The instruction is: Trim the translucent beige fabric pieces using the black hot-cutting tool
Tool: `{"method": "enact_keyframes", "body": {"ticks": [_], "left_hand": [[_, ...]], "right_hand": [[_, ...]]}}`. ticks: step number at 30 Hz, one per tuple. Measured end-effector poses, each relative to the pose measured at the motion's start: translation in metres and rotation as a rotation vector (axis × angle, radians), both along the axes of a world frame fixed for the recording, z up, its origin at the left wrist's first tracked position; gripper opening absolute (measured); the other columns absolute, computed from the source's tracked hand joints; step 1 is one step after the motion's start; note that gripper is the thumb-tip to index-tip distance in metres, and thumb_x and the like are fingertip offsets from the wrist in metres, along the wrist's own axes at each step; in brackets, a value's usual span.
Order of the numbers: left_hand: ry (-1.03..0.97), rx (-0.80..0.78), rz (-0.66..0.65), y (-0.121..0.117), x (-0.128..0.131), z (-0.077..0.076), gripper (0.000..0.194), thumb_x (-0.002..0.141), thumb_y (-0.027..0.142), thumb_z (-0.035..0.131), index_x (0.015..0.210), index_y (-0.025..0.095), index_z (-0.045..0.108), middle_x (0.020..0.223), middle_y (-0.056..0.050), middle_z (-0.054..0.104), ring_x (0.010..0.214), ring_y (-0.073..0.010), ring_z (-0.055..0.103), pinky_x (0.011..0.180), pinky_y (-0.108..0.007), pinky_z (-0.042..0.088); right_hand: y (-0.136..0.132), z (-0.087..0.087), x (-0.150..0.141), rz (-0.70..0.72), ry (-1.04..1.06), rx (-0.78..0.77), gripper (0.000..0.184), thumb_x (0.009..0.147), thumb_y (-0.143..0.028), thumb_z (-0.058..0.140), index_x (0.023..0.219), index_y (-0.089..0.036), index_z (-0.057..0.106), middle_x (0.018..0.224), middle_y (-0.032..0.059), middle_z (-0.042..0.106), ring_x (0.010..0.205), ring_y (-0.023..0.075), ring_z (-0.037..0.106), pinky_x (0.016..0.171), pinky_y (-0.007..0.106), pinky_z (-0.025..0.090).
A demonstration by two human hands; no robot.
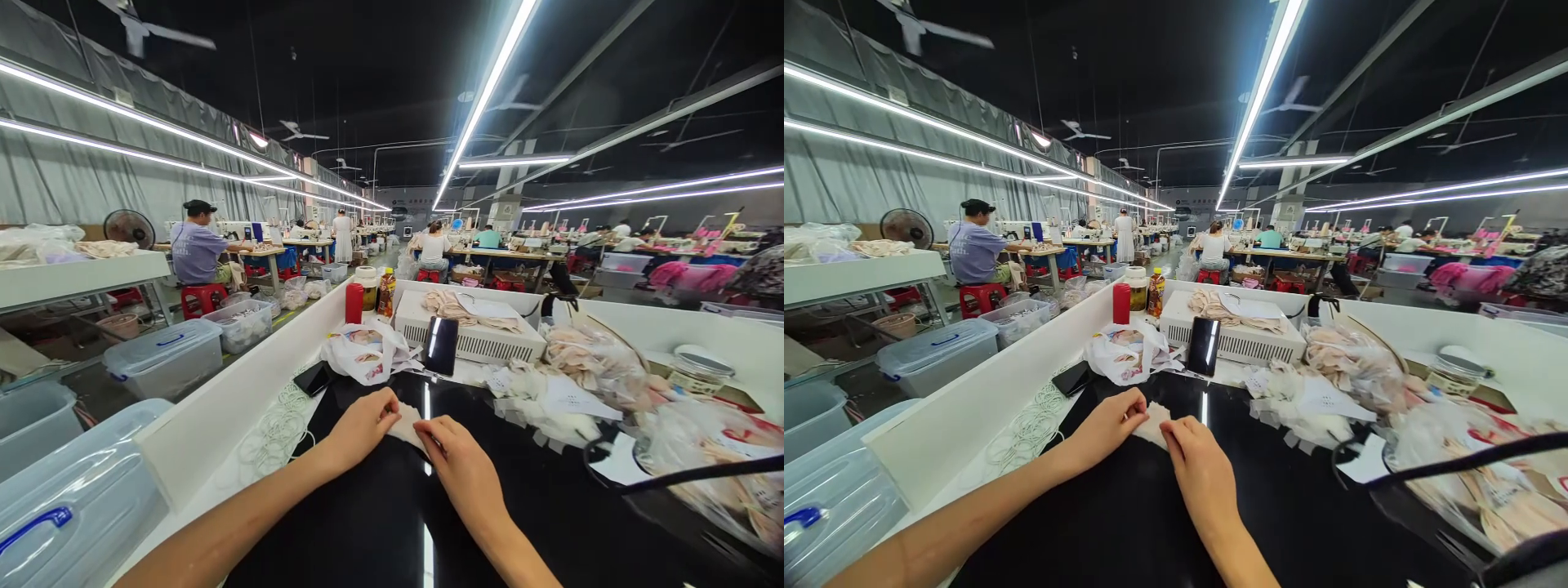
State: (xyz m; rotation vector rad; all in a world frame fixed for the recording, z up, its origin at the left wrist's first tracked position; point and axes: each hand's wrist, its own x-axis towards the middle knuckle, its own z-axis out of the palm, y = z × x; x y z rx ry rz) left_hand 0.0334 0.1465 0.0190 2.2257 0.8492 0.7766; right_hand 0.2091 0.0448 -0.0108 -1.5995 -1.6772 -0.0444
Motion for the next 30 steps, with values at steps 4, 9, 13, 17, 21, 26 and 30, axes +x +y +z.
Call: {"method": "enact_keyframes", "body": {"ticks": [4, 9, 13, 17, 21, 26, 30], "left_hand": [[0.104, 0.092, -0.052, 0.013, 0.005, -0.002, 0.008, 0.097, 0.020, 0.056, 0.093, 0.020, 0.063, 0.097, -0.002, 0.067, 0.094, -0.0206, 0.064, 0.093, -0.034, 0.050], [0.175, 0.135, -0.082, 0.023, 0.011, -0.010, 0.012, 0.101, 0.022, 0.055, 0.104, 0.020, 0.066, 0.107, -0.005, 0.069, 0.102, -0.0223, 0.066, 0.097, -0.035, 0.051], [0.183, 0.139, -0.040, 0.030, 0.015, -0.022, 0.023, 0.098, 0.018, 0.056, 0.121, 0.021, 0.061, 0.112, -0.004, 0.069, 0.105, -0.0213, 0.067, 0.099, -0.035, 0.051], [0.202, 0.135, -0.004, 0.034, 0.018, -0.032, 0.026, 0.097, 0.020, 0.059, 0.122, 0.021, 0.060, 0.114, -0.005, 0.068, 0.106, -0.0220, 0.067, 0.098, -0.036, 0.052], [0.226, 0.132, 0.015, 0.035, 0.019, -0.033, 0.026, 0.098, 0.023, 0.060, 0.124, 0.020, 0.062, 0.113, -0.005, 0.070, 0.105, -0.0223, 0.068, 0.098, -0.036, 0.052], [0.258, 0.148, 0.046, 0.031, 0.021, -0.028, 0.027, 0.102, 0.026, 0.062, 0.127, 0.017, 0.063, 0.110, -0.006, 0.071, 0.102, -0.0226, 0.069, 0.095, -0.040, 0.054], [0.282, 0.189, 0.092, 0.032, 0.021, -0.025, 0.028, 0.102, 0.029, 0.064, 0.127, 0.016, 0.064, 0.114, -0.008, 0.072, 0.106, -0.0235, 0.070, 0.098, -0.045, 0.055]], "right_hand": [[0.015, -0.009, 0.002, -0.060, -0.119, 0.001, 0.054, 0.112, -0.047, 0.031, 0.091, -0.025, 0.074, 0.086, 0.0056, 0.069, 0.077, 0.0214, 0.068, 0.061, 0.030, 0.048], [0.025, -0.020, 0.004, -0.089, -0.233, -0.025, 0.045, 0.112, -0.034, 0.035, 0.093, -0.024, 0.074, 0.086, 0.0054, 0.070, 0.078, 0.0220, 0.067, 0.066, 0.032, 0.048], [0.028, -0.026, 0.006, -0.091, -0.291, -0.045, 0.038, 0.111, -0.028, 0.039, 0.096, -0.023, 0.074, 0.087, 0.0052, 0.070, 0.078, 0.0218, 0.066, 0.068, 0.033, 0.047], [0.030, -0.032, 0.006, -0.106, -0.327, -0.056, 0.040, 0.112, -0.029, 0.037, 0.096, -0.023, 0.074, 0.085, 0.0051, 0.068, 0.077, 0.0217, 0.065, 0.068, 0.033, 0.044], [0.030, -0.034, 0.005, -0.125, -0.346, -0.057, 0.039, 0.112, -0.028, 0.037, 0.099, -0.022, 0.073, 0.084, 0.0049, 0.066, 0.076, 0.0218, 0.063, 0.067, 0.033, 0.041], [0.029, -0.031, 0.003, -0.132, -0.333, -0.043, 0.038, 0.111, -0.025, 0.039, 0.095, -0.021, 0.072, 0.085, 0.0057, 0.066, 0.076, 0.0225, 0.062, 0.066, 0.034, 0.040], [0.023, -0.020, -0.001, -0.115, -0.291, -0.027, 0.030, 0.107, -0.018, 0.043, 0.102, -0.021, 0.072, 0.099, 0.0096, 0.070, 0.089, 0.0263, 0.064, 0.074, 0.038, 0.046]]}}
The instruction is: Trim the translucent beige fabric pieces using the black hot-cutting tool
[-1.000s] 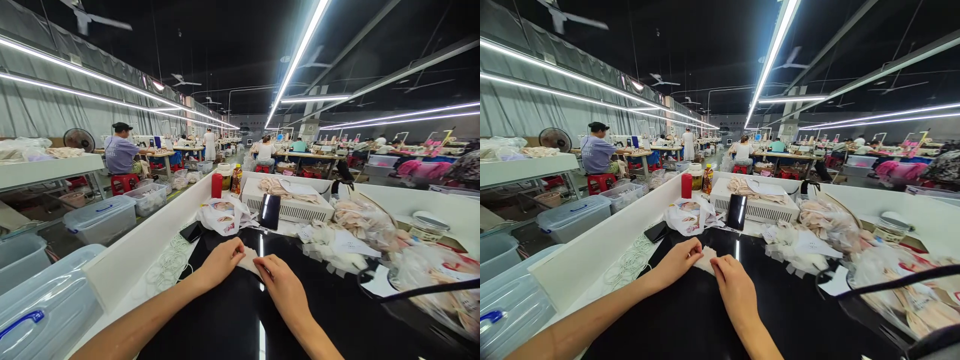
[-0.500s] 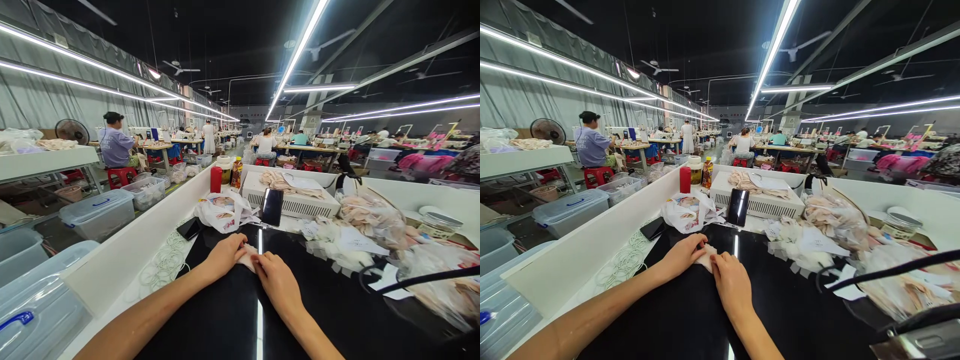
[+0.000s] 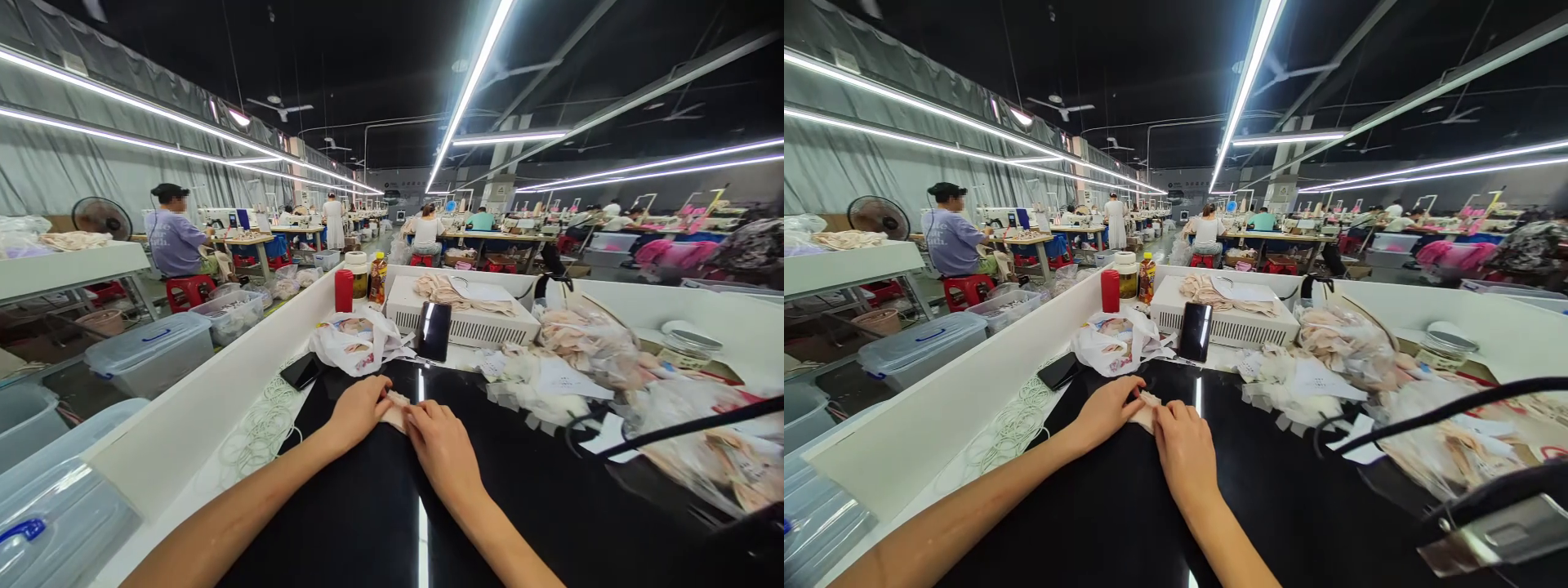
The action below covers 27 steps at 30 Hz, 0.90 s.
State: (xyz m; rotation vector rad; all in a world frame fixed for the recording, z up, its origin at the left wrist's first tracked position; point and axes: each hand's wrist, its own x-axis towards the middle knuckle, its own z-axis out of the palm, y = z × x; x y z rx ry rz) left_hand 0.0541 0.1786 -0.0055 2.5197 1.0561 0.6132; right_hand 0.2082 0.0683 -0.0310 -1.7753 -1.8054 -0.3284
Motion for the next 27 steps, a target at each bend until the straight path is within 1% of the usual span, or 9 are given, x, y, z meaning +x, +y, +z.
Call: {"method": "enact_keyframes", "body": {"ticks": [3, 6, 10, 14, 15, 17, 19, 23, 27], "left_hand": [[0.009, 0.034, 0.019, 0.001, -0.004, 0.004, 0.028, 0.097, 0.025, 0.064, 0.125, 0.019, 0.066, 0.119, -0.008, 0.074, 0.113, -0.0240, 0.069, 0.103, -0.040, 0.053], [-0.009, 0.057, 0.024, -0.001, -0.012, 0.009, 0.031, 0.094, 0.028, 0.061, 0.124, 0.021, 0.067, 0.125, -0.009, 0.073, 0.119, -0.0279, 0.067, 0.108, -0.043, 0.050], [-0.050, 0.066, -0.008, -0.002, -0.023, 0.015, 0.040, 0.094, 0.043, 0.052, 0.123, 0.020, 0.067, 0.128, -0.014, 0.072, 0.119, -0.0351, 0.066, 0.109, -0.053, 0.047], [-0.062, 0.091, -0.105, -0.014, -0.027, 0.019, 0.047, 0.094, 0.051, 0.047, 0.122, 0.019, 0.068, 0.130, -0.014, 0.071, 0.123, -0.0370, 0.064, 0.112, -0.053, 0.045], [-0.054, 0.113, -0.132, -0.020, -0.025, 0.018, 0.046, 0.097, 0.051, 0.045, 0.123, 0.020, 0.068, 0.130, -0.012, 0.071, 0.123, -0.0356, 0.065, 0.111, -0.051, 0.046], [-0.036, 0.147, -0.190, -0.038, -0.020, 0.016, 0.043, 0.100, 0.049, 0.042, 0.123, 0.023, 0.068, 0.128, -0.010, 0.072, 0.119, -0.0321, 0.067, 0.107, -0.046, 0.050], [-0.006, 0.141, -0.261, -0.061, -0.011, 0.011, 0.038, 0.103, 0.044, 0.042, 0.121, 0.024, 0.068, 0.123, -0.007, 0.073, 0.113, -0.0291, 0.070, 0.101, -0.041, 0.053], [0.071, 0.089, -0.459, -0.121, 0.013, 0.001, 0.030, 0.106, 0.029, 0.042, 0.120, 0.027, 0.069, 0.107, -0.003, 0.073, 0.097, -0.0217, 0.074, 0.086, -0.031, 0.056], [0.199, 0.104, -0.627, -0.186, 0.040, -0.003, 0.024, 0.103, 0.016, 0.050, 0.112, 0.026, 0.070, 0.092, 0.000, 0.070, 0.083, -0.0202, 0.074, 0.073, -0.029, 0.055]], "right_hand": [[-0.019, 0.014, -0.005, 0.038, 0.034, -0.011, 0.027, 0.102, -0.012, 0.049, 0.114, -0.021, 0.071, 0.115, 0.0120, 0.072, 0.106, 0.0305, 0.065, 0.088, 0.044, 0.050], [-0.055, 0.028, -0.012, 0.107, 0.063, -0.065, 0.026, 0.098, -0.010, 0.058, 0.118, -0.022, 0.071, 0.120, 0.0100, 0.073, 0.111, 0.0296, 0.065, 0.096, 0.045, 0.051], [-0.119, 0.037, -0.016, 0.228, 0.121, -0.177, 0.019, 0.096, -0.017, 0.070, 0.111, -0.027, 0.074, 0.110, -0.0007, 0.076, 0.103, 0.0167, 0.070, 0.095, 0.028, 0.053], [-0.185, 0.040, -0.001, 0.330, 0.214, -0.319, 0.017, 0.088, -0.017, 0.081, 0.101, -0.028, 0.079, 0.087, -0.0081, 0.079, 0.083, 0.0088, 0.074, 0.080, 0.011, 0.052], [-0.200, 0.041, 0.008, 0.306, 0.316, -0.394, 0.016, 0.090, -0.015, 0.078, 0.100, -0.028, 0.080, 0.086, -0.0070, 0.079, 0.081, 0.0089, 0.075, 0.076, 0.010, 0.052], [-0.229, 0.040, 0.031, 0.149, 0.482, -0.460, 0.022, 0.090, -0.011, 0.073, 0.096, -0.030, 0.082, 0.085, -0.0060, 0.078, 0.078, 0.0107, 0.075, 0.063, 0.012, 0.050], [-0.253, 0.038, 0.060, 0.021, 0.523, -0.399, 0.021, 0.094, -0.018, 0.065, 0.091, -0.031, 0.081, 0.080, -0.0051, 0.077, 0.072, 0.0132, 0.074, 0.061, 0.016, 0.052], [-0.292, 0.028, 0.114, -0.249, 0.438, -0.237, 0.031, 0.103, -0.047, 0.055, 0.097, -0.029, 0.079, 0.083, 0.0008, 0.077, 0.072, 0.0189, 0.074, 0.066, 0.025, 0.058], [-0.310, 0.017, 0.140, -0.324, 0.338, -0.190, 0.031, 0.104, -0.049, 0.053, 0.108, -0.029, 0.076, 0.097, 0.0032, 0.078, 0.078, 0.0190, 0.075, 0.067, 0.025, 0.060]]}}
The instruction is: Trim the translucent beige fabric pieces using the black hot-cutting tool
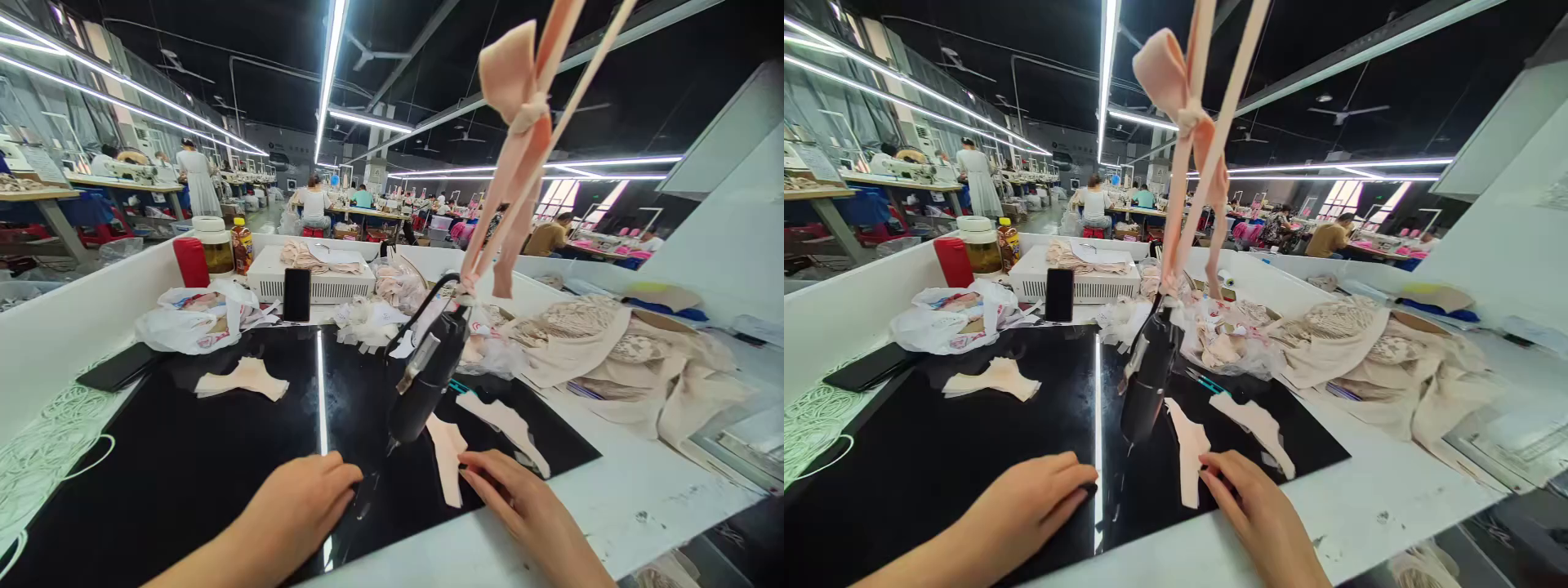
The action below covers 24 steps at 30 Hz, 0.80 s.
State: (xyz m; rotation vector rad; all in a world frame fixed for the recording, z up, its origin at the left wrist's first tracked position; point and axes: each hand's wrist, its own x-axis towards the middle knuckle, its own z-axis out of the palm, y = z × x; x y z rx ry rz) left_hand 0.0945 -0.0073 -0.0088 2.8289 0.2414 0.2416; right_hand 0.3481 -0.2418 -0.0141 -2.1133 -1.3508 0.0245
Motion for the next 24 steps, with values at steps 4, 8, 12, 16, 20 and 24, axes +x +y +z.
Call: {"method": "enact_keyframes", "body": {"ticks": [4, 8, 12, 16, 20, 24], "left_hand": [[0.055, 0.076, -0.136, -0.045, 0.033, 0.001, 0.022, 0.102, 0.019, 0.059, 0.122, 0.023, 0.067, 0.097, -0.001, 0.073, 0.082, -0.0212, 0.074, 0.070, -0.030, 0.054], [0.176, 0.177, -0.143, -0.066, 0.066, 0.010, 0.034, 0.105, 0.031, 0.061, 0.137, 0.020, 0.060, 0.103, -0.004, 0.073, 0.085, -0.0235, 0.075, 0.065, -0.031, 0.053], [0.314, 0.241, -0.088, -0.075, 0.085, 0.014, 0.049, 0.109, 0.041, 0.053, 0.153, 0.019, 0.047, 0.111, -0.007, 0.072, 0.087, -0.0250, 0.075, 0.062, -0.032, 0.050], [0.323, 0.290, -0.110, -0.077, 0.089, 0.006, 0.056, 0.111, 0.046, 0.046, 0.159, 0.018, 0.039, 0.112, -0.008, 0.071, 0.086, -0.0244, 0.075, 0.060, -0.032, 0.045], [0.255, 0.329, -0.127, -0.077, 0.087, -0.003, 0.054, 0.111, 0.048, 0.044, 0.158, 0.021, 0.040, 0.108, -0.006, 0.070, 0.078, -0.0218, 0.072, 0.055, -0.031, 0.037], [0.224, 0.340, -0.125, -0.079, 0.087, -0.007, 0.054, 0.111, 0.049, 0.045, 0.157, 0.021, 0.043, 0.106, -0.006, 0.069, 0.077, -0.0211, 0.071, 0.053, -0.032, 0.032]], "right_hand": [[-0.001, -0.014, 0.001, 0.020, -0.065, -0.019, 0.023, 0.103, -0.045, 0.059, 0.114, -0.030, 0.074, 0.107, 0.0039, 0.077, 0.088, 0.0198, 0.076, 0.075, 0.025, 0.061], [0.003, -0.027, -0.002, 0.027, -0.078, -0.015, 0.024, 0.105, -0.041, 0.054, 0.108, -0.031, 0.075, 0.103, 0.0041, 0.076, 0.095, 0.0222, 0.075, 0.079, 0.029, 0.060], [0.005, -0.034, -0.001, 0.016, -0.040, -0.011, 0.027, 0.105, -0.040, 0.051, 0.106, -0.031, 0.076, 0.104, 0.0043, 0.076, 0.094, 0.0229, 0.074, 0.077, 0.031, 0.059], [0.008, -0.032, 0.000, -0.017, 0.063, -0.004, 0.025, 0.103, -0.041, 0.054, 0.103, -0.031, 0.077, 0.102, 0.0027, 0.076, 0.093, 0.0210, 0.074, 0.077, 0.029, 0.058], [0.011, -0.028, 0.005, -0.036, 0.186, 0.008, 0.026, 0.101, -0.042, 0.058, 0.099, -0.030, 0.080, 0.092, 0.0017, 0.076, 0.076, 0.0181, 0.071, 0.067, 0.026, 0.055], [0.012, -0.023, 0.013, -0.057, 0.286, 0.053, 0.027, 0.095, -0.047, 0.063, 0.093, -0.028, 0.081, 0.088, 0.0029, 0.076, 0.073, 0.0194, 0.068, 0.066, 0.027, 0.054]]}}
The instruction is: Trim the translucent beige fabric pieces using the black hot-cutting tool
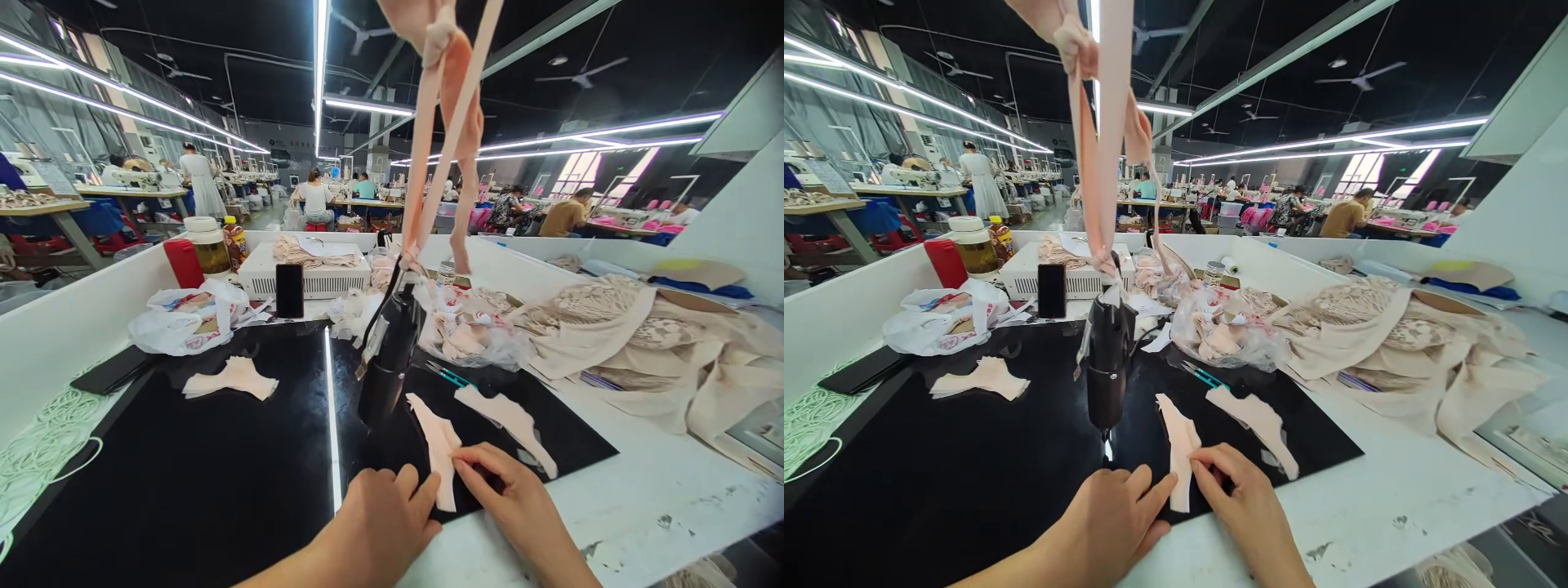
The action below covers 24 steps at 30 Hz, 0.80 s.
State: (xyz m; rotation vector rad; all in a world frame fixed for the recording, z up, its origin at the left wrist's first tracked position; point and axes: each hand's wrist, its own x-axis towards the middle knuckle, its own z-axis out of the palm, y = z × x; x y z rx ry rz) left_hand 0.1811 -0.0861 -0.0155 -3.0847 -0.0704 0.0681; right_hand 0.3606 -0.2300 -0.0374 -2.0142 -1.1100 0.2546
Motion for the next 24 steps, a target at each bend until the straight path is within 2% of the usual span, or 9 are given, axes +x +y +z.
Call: {"method": "enact_keyframes", "body": {"ticks": [4, 8, 10, 12, 15, 17, 20, 22, 24], "left_hand": [[-0.068, 0.007, 0.003, -0.002, -0.001, -0.008, 0.052, 0.111, 0.051, 0.044, 0.155, 0.022, 0.047, 0.097, -0.005, 0.068, 0.073, -0.0204, 0.069, 0.051, -0.034, 0.026], [-0.113, 0.012, 0.019, -0.004, 0.000, -0.016, 0.053, 0.111, 0.054, 0.042, 0.155, 0.025, 0.047, 0.094, -0.004, 0.067, 0.069, -0.0189, 0.068, 0.050, -0.035, 0.021], [-0.137, 0.002, 0.023, -0.004, 0.001, -0.017, 0.052, 0.110, 0.055, 0.044, 0.153, 0.025, 0.049, 0.095, -0.004, 0.067, 0.069, -0.0189, 0.068, 0.049, -0.035, 0.019], [-0.161, -0.003, 0.029, -0.004, 0.001, -0.017, 0.050, 0.109, 0.055, 0.045, 0.148, 0.024, 0.052, 0.094, -0.003, 0.067, 0.067, -0.0188, 0.068, 0.049, -0.035, 0.019], [-0.203, 0.010, 0.025, -0.003, 0.001, -0.017, 0.046, 0.109, 0.054, 0.046, 0.142, 0.023, 0.055, 0.090, -0.002, 0.066, 0.063, -0.0179, 0.066, 0.048, -0.035, 0.020], [-0.237, 0.023, 0.014, -0.003, 0.000, -0.018, 0.046, 0.109, 0.054, 0.046, 0.142, 0.022, 0.055, 0.088, -0.002, 0.066, 0.061, -0.0175, 0.065, 0.047, -0.034, 0.022], [-0.263, 0.033, 0.006, -0.002, 0.000, -0.019, 0.048, 0.109, 0.054, 0.046, 0.143, 0.022, 0.054, 0.088, -0.002, 0.066, 0.060, -0.0174, 0.065, 0.047, -0.034, 0.024], [-0.263, 0.028, 0.007, -0.003, 0.000, -0.019, 0.047, 0.109, 0.053, 0.047, 0.143, 0.021, 0.055, 0.089, -0.003, 0.066, 0.061, -0.0173, 0.065, 0.047, -0.033, 0.026], [-0.248, 0.010, 0.007, -0.003, 0.000, -0.019, 0.047, 0.109, 0.052, 0.047, 0.143, 0.020, 0.055, 0.089, -0.004, 0.066, 0.062, -0.0177, 0.065, 0.048, -0.033, 0.029]], "right_hand": [[0.002, 0.007, 0.010, -0.080, 0.109, 0.060, 0.028, 0.088, -0.052, 0.069, 0.086, -0.027, 0.081, 0.085, 0.0032, 0.076, 0.070, 0.0194, 0.067, 0.062, 0.026, 0.054], [0.010, 0.018, 0.019, -0.166, 0.268, 0.133, 0.039, 0.085, -0.060, 0.071, 0.092, -0.022, 0.078, 0.064, 0.0019, 0.071, 0.046, 0.0154, 0.058, 0.045, 0.025, 0.047], [0.018, 0.025, 0.023, -0.189, 0.353, 0.191, 0.046, 0.084, -0.064, 0.072, 0.096, -0.019, 0.075, 0.058, 0.0014, 0.069, 0.039, 0.0141, 0.055, 0.042, 0.025, 0.047], [0.027, 0.032, 0.025, -0.215, 0.415, 0.278, 0.051, 0.081, -0.067, 0.075, 0.097, -0.018, 0.072, 0.066, 0.0045, 0.073, 0.046, 0.0168, 0.064, 0.046, 0.027, 0.054], [0.042, 0.044, 0.029, -0.264, 0.448, 0.446, 0.053, 0.076, -0.068, 0.079, 0.094, -0.019, 0.068, 0.082, 0.0070, 0.077, 0.073, 0.0243, 0.078, 0.061, 0.030, 0.063], [0.049, 0.054, 0.032, -0.300, 0.430, 0.566, 0.050, 0.076, -0.065, 0.081, 0.093, -0.021, 0.066, 0.087, 0.0048, 0.077, 0.086, 0.0242, 0.079, 0.075, 0.032, 0.065], [0.051, 0.070, 0.031, -0.352, 0.353, 0.755, 0.042, 0.082, -0.059, 0.080, 0.097, -0.023, 0.066, 0.091, -0.0002, 0.073, 0.086, 0.0181, 0.075, 0.090, 0.032, 0.061], [0.046, 0.080, 0.024, -0.353, 0.308, 0.850, 0.036, 0.085, -0.054, 0.079, 0.100, -0.024, 0.067, 0.097, -0.0006, 0.072, 0.088, 0.0166, 0.073, 0.096, 0.033, 0.058], [0.039, 0.087, 0.014, -0.310, 0.299, 0.888, 0.030, 0.089, -0.052, 0.076, 0.098, -0.024, 0.068, 0.098, 0.0009, 0.073, 0.090, 0.0171, 0.070, 0.095, 0.033, 0.057]]}}
